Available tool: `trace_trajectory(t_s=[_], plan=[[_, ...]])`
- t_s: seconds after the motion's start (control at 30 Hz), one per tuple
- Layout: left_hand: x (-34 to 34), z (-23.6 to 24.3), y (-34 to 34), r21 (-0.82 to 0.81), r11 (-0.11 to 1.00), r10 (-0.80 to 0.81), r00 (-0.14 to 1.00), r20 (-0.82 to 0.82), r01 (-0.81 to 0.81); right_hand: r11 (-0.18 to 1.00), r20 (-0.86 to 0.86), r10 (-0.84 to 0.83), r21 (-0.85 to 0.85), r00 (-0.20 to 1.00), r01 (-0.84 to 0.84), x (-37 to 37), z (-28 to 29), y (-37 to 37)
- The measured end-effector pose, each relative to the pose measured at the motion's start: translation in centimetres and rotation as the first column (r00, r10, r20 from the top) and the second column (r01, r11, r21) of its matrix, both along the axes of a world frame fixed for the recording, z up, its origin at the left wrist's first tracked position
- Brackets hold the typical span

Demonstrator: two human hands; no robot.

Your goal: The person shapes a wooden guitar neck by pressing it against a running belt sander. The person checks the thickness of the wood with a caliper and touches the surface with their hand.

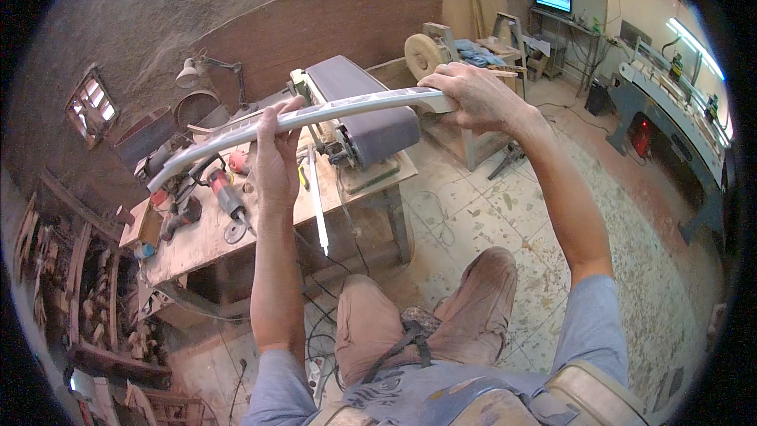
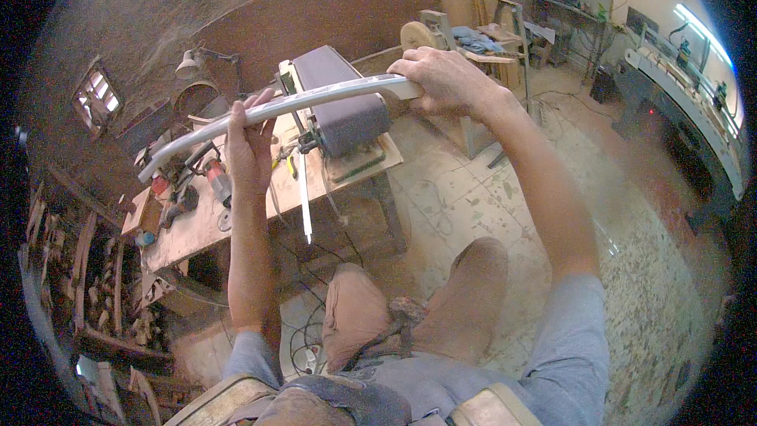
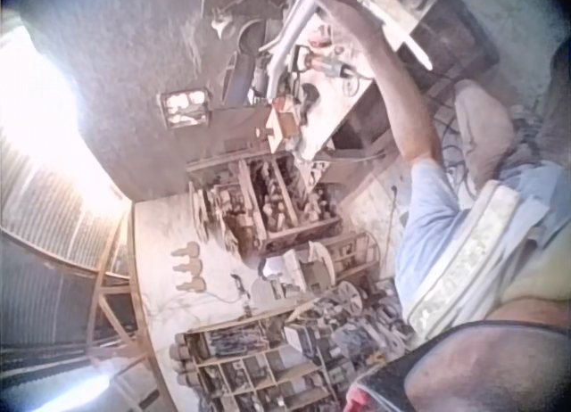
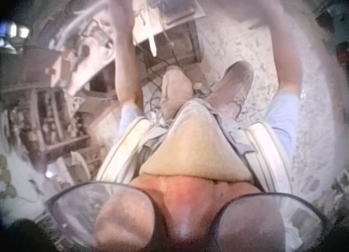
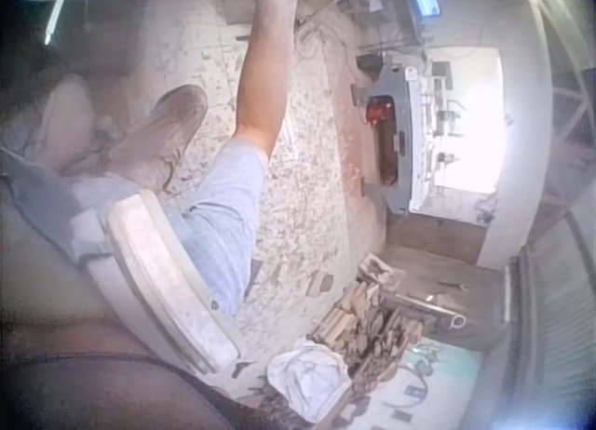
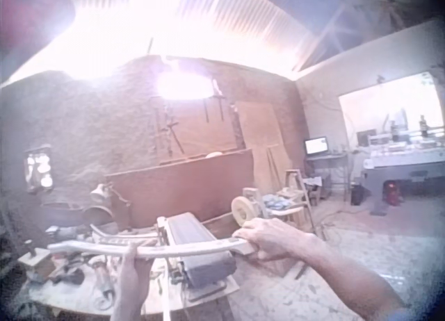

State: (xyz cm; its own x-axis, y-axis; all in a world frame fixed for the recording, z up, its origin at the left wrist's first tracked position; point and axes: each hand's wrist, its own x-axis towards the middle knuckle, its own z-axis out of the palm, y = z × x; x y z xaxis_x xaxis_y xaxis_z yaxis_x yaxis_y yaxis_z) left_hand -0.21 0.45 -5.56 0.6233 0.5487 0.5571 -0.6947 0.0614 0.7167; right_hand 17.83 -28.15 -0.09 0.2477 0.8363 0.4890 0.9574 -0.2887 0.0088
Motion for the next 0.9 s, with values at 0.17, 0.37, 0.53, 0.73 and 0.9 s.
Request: trace_trajectory(t_s=[0.17,0.37,0.53,0.73,0.9], plan=[[0.9,-2.7,0.8,-0.018,0.999,-0.050,0.999,-0.019,0.050,0.997,0.049,-0.043,-0.054,0.998,0.045,1.6,-1.6,0.8],[1.0,-4.5,1.2,-0.090,0.990,-0.109,0.994,0.008,0.110,0.998,0.199,-0.019,-0.053,0.980,0.030,3.1,-2.3,2.0],[0.9,-4.6,1.5,-0.104,0.973,-0.195,0.975,0.110,0.206,0.991,0.435,-0.076,0.131,0.897,0.020,4.2,-4.2,3.3],[0.6,-5.1,1.5,-0.077,0.980,-0.176,0.977,0.124,0.186,0.998,0.224,0.010,-0.063,0.974,0.004,3.5,-2.7,2.2],[0.4,-5.0,0.8,-0.171,0.980,-0.094,0.994,0.054,0.102,0.964,-0.004,-0.030,-0.264,1.000,0.028,2.8,0.0,2.0]])
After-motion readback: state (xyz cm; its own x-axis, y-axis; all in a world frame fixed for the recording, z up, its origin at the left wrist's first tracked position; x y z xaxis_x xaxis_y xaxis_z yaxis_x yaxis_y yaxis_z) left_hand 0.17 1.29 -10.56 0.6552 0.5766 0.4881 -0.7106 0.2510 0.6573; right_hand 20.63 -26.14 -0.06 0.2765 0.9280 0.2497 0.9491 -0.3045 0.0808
